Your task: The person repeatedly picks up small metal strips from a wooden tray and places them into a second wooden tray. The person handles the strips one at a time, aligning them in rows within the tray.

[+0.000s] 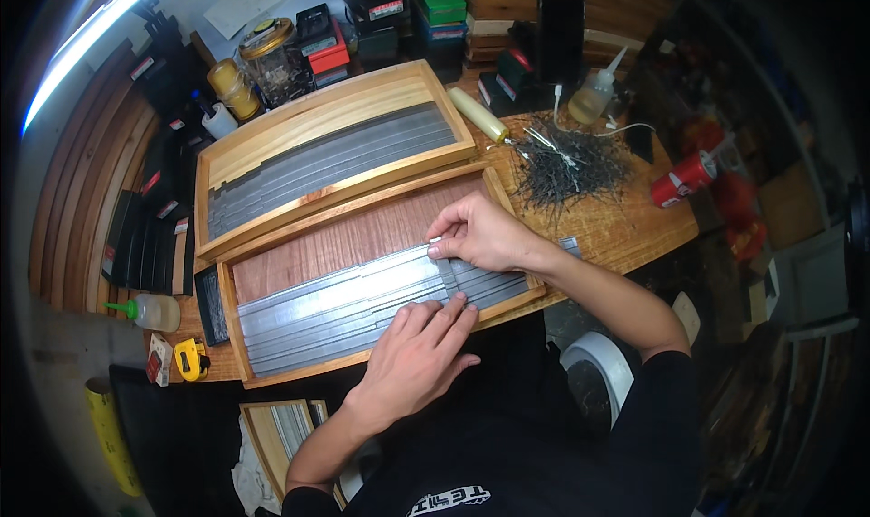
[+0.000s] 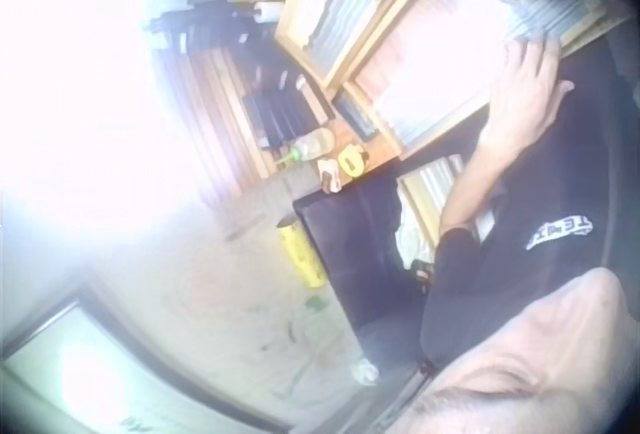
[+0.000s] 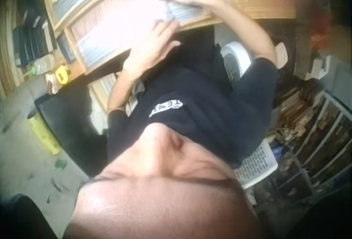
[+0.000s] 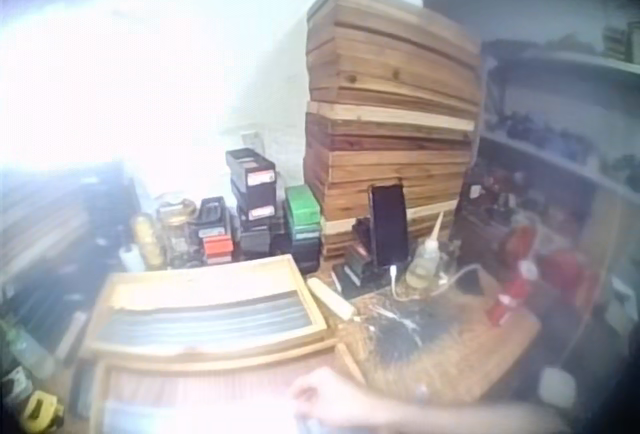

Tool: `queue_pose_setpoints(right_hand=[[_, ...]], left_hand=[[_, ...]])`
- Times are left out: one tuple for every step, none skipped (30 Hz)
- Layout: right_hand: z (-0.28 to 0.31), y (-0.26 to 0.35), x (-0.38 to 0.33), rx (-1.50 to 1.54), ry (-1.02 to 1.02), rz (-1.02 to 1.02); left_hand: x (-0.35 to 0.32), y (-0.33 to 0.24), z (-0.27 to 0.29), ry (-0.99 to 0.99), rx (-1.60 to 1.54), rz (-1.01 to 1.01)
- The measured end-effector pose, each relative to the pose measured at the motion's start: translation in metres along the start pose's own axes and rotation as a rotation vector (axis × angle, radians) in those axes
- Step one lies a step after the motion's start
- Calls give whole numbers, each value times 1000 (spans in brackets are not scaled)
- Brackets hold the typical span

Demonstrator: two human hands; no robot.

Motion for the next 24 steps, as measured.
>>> queue_pose_setpoints(right_hand=[[0, 2, -2, -34, -21, 49], [1, 4, -4, -68, -42, 99], [5, 8, -7, -134, -102, 179], [9, 11, -9, -200, -162, 259], [13, 16, -13, -266, -219, 338], [8, 19, -13, -258, -117, 242], [7, 24, -17, -249, -16, 145], [5, 29, -22, -242, 80, 49], [1, 27, -26, -264, 165, -33], [-2, 26, -26, -255, 223, -38], [-4, 24, -28, -242, 280, -44], [-7, 22, -29, -229, 337, -50], [-9, 23, -29, -246, 362, -67], [-9, 20, -28, -238, 359, -85], [-8, 17, -26, -229, 357, -103], [-8, 15, -25, -220, 355, -121], [-9, 15, -24, -222, 378, -115], [-11, 15, -25, -223, 402, -109], [-12, 16, -24, -224, 426, -103], [-13, 15, -25, -230, 422, -99], [-13, 15, -25, -236, 417, -95], [-13, 15, -25, -242, 413, -91], [-12, 16, -25, -234, 401, -89], [-9, 17, -25, -226, 389, -88]], left_hand=[[2, 0, -2, 21, 32, 10], [2, 1, -2, 20, 29, 12], [2, 1, -2, 19, 26, 13], [2, 2, -2, 18, 23, 14], [1, 2, -1, 11, 23, 17], [0, 3, -2, 2, 23, 25], [-2, 4, -2, -8, 23, 33], [-3, 4, -2, -22, 21, 36], [-3, 4, -2, -36, 20, 39], [-4, 4, -2, -50, 18, 42], [-4, 4, -2, -61, 16, 42], [-4, 5, -3, -71, 13, 42], [-4, 5, -2, -82, 11, 43], [-2, 4, -2, -73, 25, 54], [0, 3, 1, -64, 39, 65], [1, 3, 1, -54, 53, 76], [0, 3, 1, -65, 59, 75], [-1, 4, -1, -75, 65, 74], [-2, 4, -2, -85, 71, 72], [-2, 4, -2, -93, 68, 69], [-1, 4, -1, -100, 65, 65], [-1, 4, -1, -108, 62, 61], [-1, 5, -2, -105, 55, 70], [-1, 5, -2, -103, 48, 79]])
Point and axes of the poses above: each hand's wrist, its own x-axis towards the middle knuckle, its own z-axis out of the back of the hand, y = z × x, the point moved 8 cm from there along x, towards the middle knuckle, and after that the axes turned 8 degrees about x, right-handed, at the moved point
